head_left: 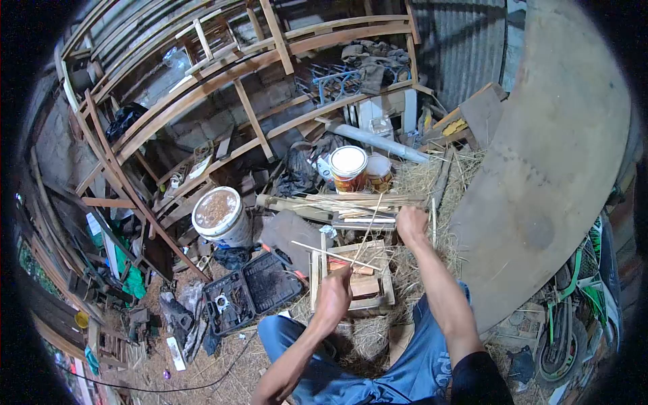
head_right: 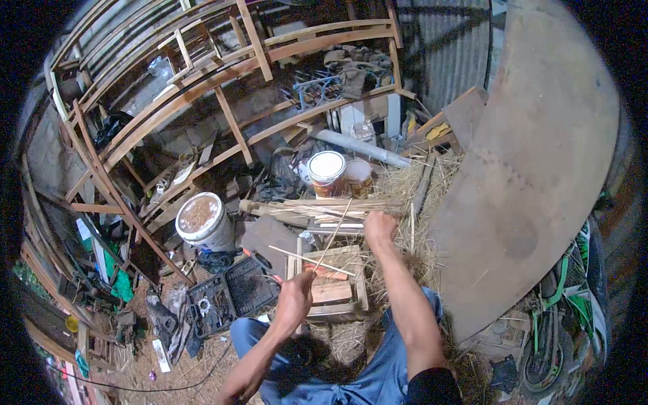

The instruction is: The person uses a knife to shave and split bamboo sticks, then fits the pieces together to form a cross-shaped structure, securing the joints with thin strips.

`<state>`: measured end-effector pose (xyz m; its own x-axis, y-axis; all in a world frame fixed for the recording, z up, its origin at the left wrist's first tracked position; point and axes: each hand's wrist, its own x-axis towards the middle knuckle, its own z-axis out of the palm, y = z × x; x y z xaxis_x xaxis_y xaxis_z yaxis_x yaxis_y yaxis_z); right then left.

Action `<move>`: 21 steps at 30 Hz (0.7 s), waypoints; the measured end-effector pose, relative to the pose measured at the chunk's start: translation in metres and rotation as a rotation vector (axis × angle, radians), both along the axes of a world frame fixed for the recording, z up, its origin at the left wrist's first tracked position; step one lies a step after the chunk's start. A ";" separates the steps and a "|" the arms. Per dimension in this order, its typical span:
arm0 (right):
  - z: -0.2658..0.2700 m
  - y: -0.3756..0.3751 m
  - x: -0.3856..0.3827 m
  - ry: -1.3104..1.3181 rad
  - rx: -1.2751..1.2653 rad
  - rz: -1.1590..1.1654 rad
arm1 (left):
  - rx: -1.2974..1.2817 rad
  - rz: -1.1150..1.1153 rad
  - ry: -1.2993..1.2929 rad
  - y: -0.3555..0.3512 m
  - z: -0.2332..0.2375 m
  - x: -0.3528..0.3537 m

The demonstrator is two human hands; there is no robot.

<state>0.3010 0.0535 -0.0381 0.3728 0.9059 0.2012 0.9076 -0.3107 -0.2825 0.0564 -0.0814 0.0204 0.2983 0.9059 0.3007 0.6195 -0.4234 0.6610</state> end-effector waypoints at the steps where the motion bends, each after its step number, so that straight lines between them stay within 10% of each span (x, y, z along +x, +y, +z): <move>1: 0.002 0.002 -0.001 0.008 -0.053 -0.047 | -0.072 -0.014 -0.013 -0.002 0.007 -0.003; 7: -0.027 -0.019 0.076 0.298 -0.090 -0.329 | 0.028 0.044 -0.042 -0.006 -0.008 -0.063; 11: 0.004 -0.012 0.023 0.416 0.218 0.106 | -0.280 0.027 -0.236 0.023 -0.013 -0.067; 21: 0.054 -0.038 -0.032 1.666 0.302 0.443 | -0.489 -0.123 -0.354 0.023 -0.014 -0.049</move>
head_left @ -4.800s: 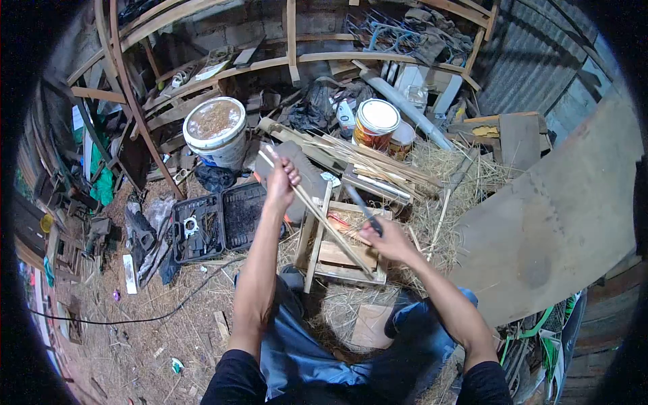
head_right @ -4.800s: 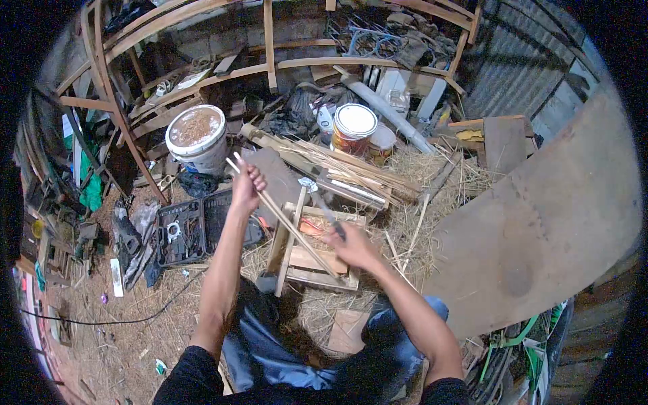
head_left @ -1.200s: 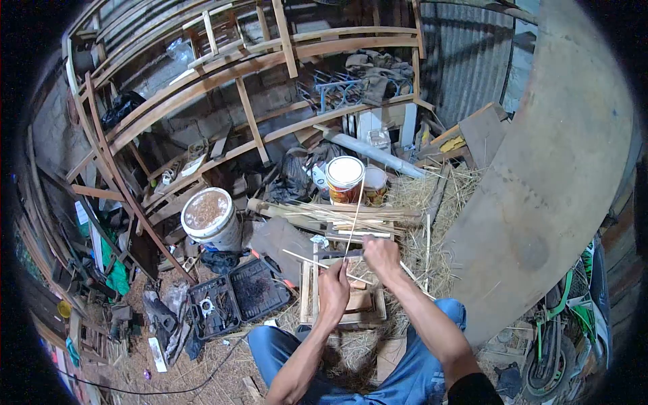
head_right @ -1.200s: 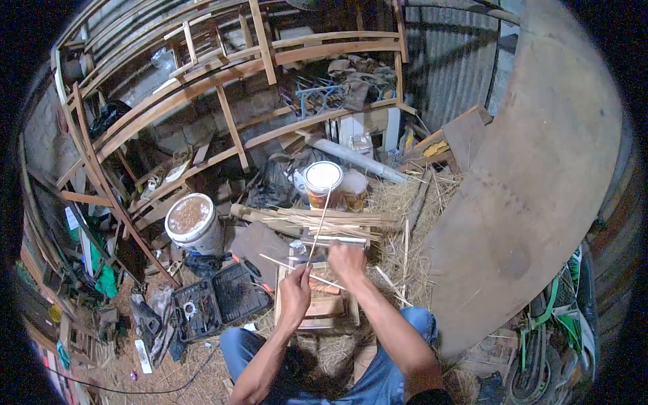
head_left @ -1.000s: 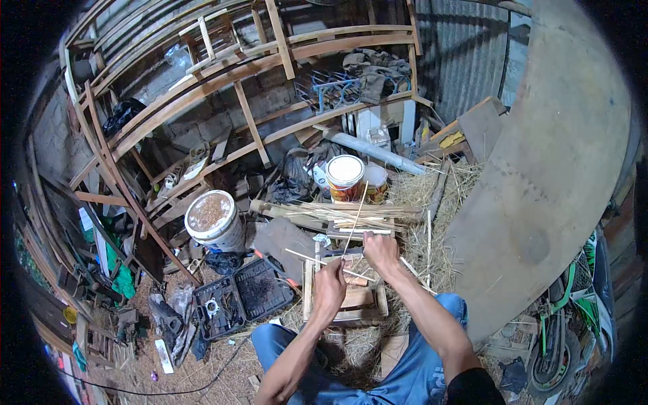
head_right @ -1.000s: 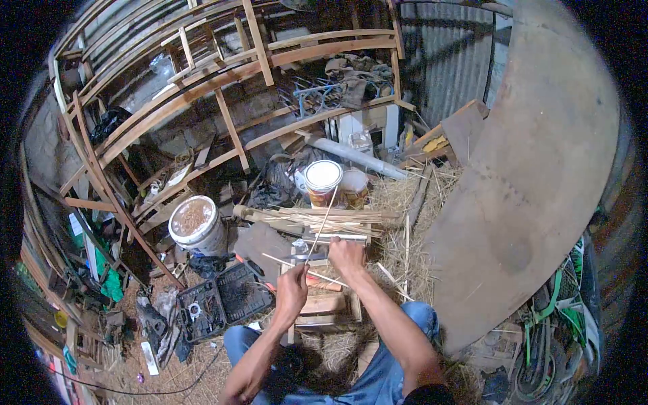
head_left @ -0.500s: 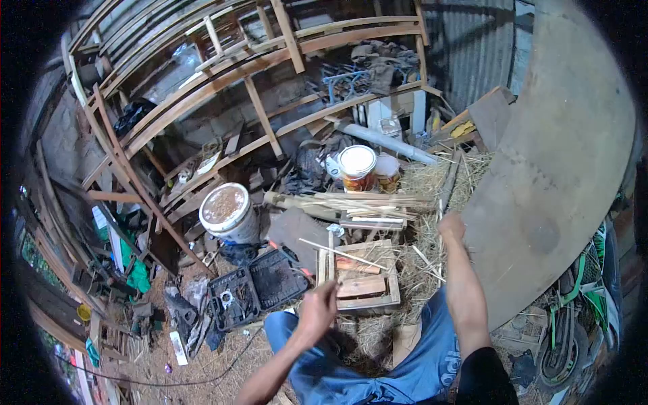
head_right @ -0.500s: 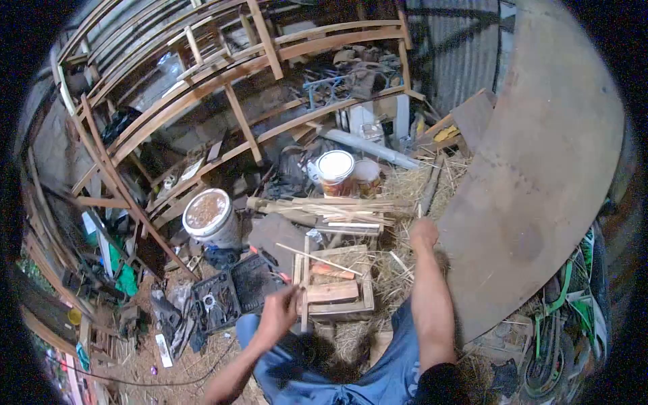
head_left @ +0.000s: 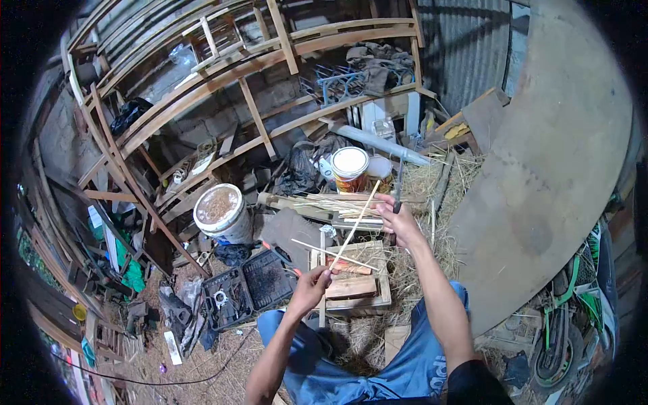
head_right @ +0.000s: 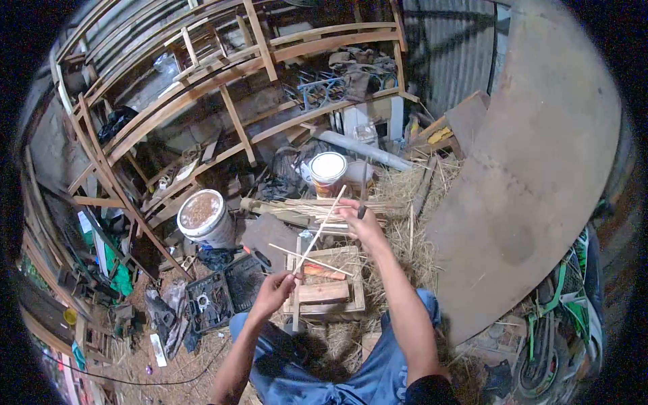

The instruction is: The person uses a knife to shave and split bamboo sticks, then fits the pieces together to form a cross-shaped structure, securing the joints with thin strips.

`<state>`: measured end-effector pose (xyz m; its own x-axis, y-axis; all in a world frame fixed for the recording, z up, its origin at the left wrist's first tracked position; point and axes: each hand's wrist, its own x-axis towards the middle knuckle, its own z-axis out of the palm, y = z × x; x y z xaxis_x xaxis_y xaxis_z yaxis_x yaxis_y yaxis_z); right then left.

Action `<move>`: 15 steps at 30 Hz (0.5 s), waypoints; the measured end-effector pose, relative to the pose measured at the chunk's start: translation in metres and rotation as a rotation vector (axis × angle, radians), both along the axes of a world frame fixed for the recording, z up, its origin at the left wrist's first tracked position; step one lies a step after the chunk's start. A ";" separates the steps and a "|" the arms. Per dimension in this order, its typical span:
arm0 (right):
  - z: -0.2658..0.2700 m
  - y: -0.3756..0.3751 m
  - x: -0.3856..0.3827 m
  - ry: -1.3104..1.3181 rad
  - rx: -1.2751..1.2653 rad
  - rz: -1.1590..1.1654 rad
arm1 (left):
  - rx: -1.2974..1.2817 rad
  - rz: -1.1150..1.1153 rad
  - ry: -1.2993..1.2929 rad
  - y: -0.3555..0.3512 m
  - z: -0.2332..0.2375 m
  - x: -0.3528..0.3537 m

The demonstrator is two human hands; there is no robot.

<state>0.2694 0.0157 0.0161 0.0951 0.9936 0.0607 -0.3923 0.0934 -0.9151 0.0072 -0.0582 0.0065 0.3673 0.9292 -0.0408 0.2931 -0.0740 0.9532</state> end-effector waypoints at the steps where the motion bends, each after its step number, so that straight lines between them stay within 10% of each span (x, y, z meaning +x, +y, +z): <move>1: 0.002 0.000 0.002 -0.056 -0.020 0.016 | 0.010 -0.014 0.016 0.001 -0.004 -0.002; 15: 0.001 0.005 -0.006 -0.370 0.176 0.073 | 0.155 0.031 0.102 -0.003 -0.003 -0.011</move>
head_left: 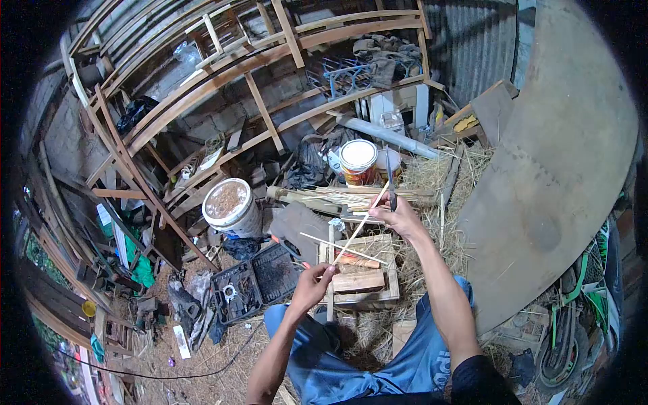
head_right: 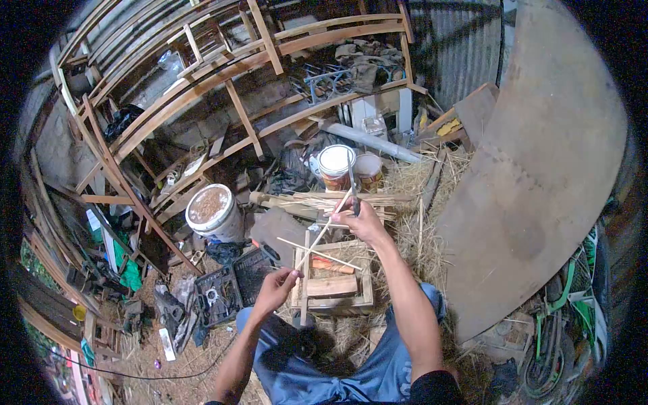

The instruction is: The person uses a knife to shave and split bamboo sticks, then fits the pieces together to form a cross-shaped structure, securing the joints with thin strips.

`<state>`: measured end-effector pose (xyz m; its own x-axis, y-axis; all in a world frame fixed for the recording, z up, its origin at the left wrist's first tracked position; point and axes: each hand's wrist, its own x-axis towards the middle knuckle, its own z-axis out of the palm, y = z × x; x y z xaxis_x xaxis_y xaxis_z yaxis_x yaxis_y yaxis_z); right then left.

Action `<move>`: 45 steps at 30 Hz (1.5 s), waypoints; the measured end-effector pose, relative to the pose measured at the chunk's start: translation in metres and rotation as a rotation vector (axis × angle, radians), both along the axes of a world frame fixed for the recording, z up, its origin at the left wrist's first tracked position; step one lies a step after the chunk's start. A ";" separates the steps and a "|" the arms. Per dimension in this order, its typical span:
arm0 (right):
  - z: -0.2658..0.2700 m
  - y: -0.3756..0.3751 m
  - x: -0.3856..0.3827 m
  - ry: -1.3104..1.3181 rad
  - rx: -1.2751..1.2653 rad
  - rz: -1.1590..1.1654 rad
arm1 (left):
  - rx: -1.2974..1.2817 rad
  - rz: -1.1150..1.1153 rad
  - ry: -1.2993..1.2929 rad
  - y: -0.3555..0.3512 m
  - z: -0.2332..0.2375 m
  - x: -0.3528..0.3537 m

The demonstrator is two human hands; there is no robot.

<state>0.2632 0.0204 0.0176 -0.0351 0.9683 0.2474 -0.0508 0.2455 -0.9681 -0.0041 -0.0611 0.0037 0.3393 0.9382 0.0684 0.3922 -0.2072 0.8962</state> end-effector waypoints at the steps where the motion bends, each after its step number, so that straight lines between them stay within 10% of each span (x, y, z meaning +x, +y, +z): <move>1: -0.004 0.001 -0.003 0.007 0.000 -0.001 | 0.000 -0.001 0.007 -0.002 0.001 -0.002; 16: -0.015 0.000 -0.012 -0.110 0.195 -0.276 | 0.127 0.238 0.306 -0.035 0.011 0.045; 18: -0.001 -0.007 -0.005 0.043 -0.165 -0.084 | 0.236 0.176 0.090 -0.031 -0.001 0.043; 29: -0.012 -0.005 -0.019 -0.048 -0.119 -0.126 | -0.516 0.056 -0.407 -0.007 -0.020 0.037; 45: -0.034 -0.020 -0.063 -0.356 -0.091 0.200 | -0.166 0.254 -0.533 0.058 -0.010 0.025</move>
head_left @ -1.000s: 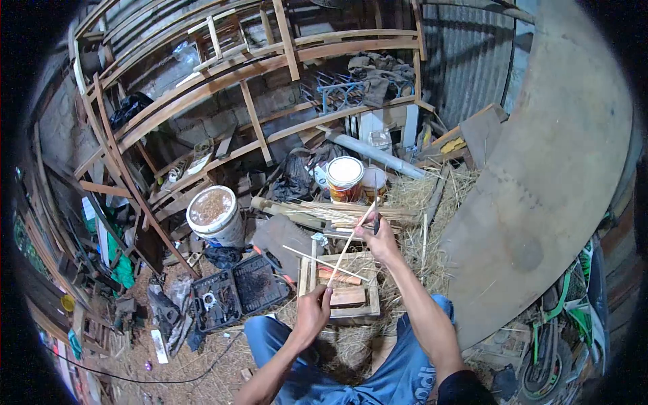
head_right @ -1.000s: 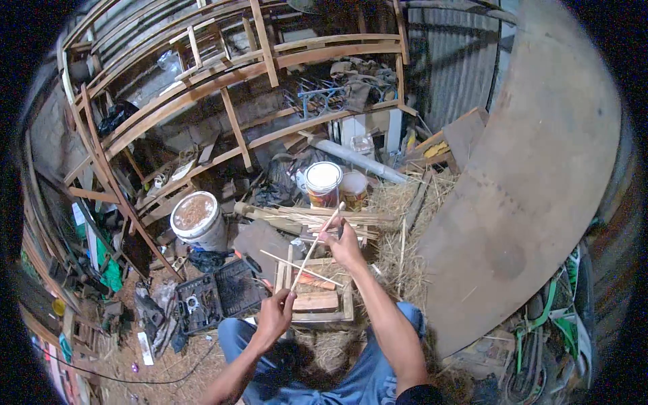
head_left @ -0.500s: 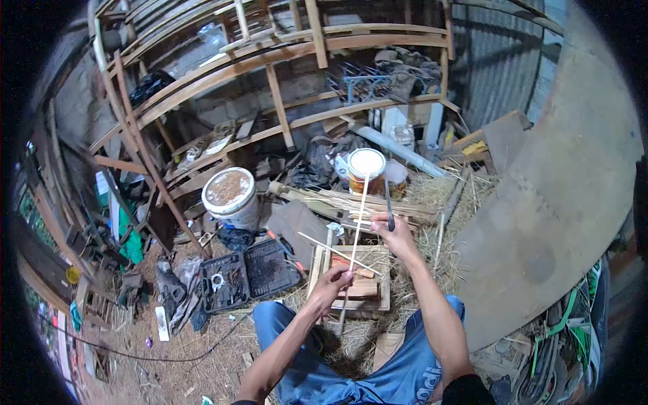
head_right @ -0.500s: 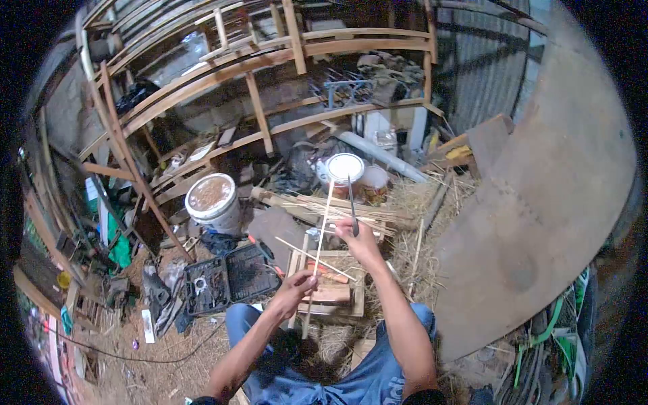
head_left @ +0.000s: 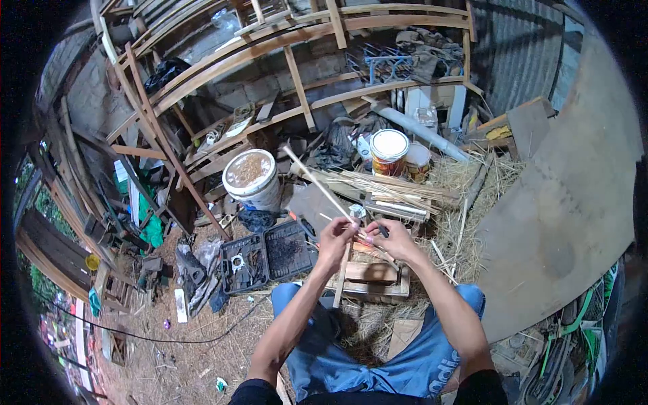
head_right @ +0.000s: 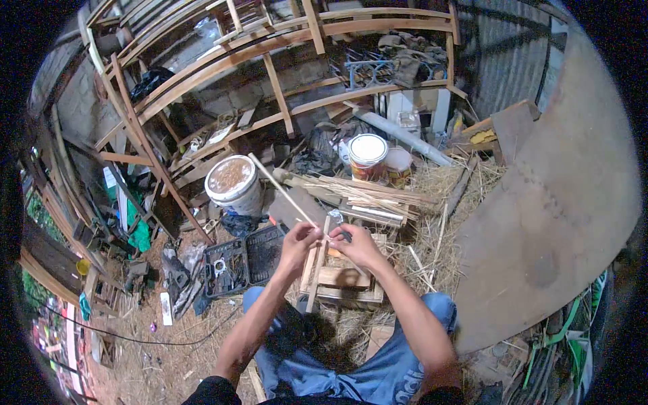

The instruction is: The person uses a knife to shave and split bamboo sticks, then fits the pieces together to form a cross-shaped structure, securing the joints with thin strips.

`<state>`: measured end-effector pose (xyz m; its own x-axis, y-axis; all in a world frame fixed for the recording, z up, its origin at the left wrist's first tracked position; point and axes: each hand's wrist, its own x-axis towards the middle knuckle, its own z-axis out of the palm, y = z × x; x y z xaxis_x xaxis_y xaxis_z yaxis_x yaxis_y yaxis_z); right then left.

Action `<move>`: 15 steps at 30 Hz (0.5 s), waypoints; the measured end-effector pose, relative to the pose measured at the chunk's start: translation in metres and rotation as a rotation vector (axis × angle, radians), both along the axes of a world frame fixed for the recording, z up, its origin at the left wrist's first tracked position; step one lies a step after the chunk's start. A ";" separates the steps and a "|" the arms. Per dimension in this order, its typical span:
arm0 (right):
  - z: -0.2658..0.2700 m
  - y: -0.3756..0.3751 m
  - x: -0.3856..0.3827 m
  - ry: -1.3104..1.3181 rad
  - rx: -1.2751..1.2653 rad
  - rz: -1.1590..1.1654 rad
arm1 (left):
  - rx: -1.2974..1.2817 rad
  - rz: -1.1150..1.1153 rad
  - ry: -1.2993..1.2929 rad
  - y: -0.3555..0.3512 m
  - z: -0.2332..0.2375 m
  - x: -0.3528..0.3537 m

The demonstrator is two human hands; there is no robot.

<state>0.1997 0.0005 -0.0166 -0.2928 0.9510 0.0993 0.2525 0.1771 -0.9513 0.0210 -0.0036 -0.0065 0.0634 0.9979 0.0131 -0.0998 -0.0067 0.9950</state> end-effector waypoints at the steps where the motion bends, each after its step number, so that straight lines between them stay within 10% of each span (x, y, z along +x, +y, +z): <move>1: -0.002 0.000 0.000 0.001 -0.001 -0.009 | -0.004 0.033 -0.015 0.001 0.002 -0.004; 15: 0.004 -0.003 -0.009 -0.265 -0.085 -0.072 | 0.454 0.170 0.276 -0.019 0.071 -0.037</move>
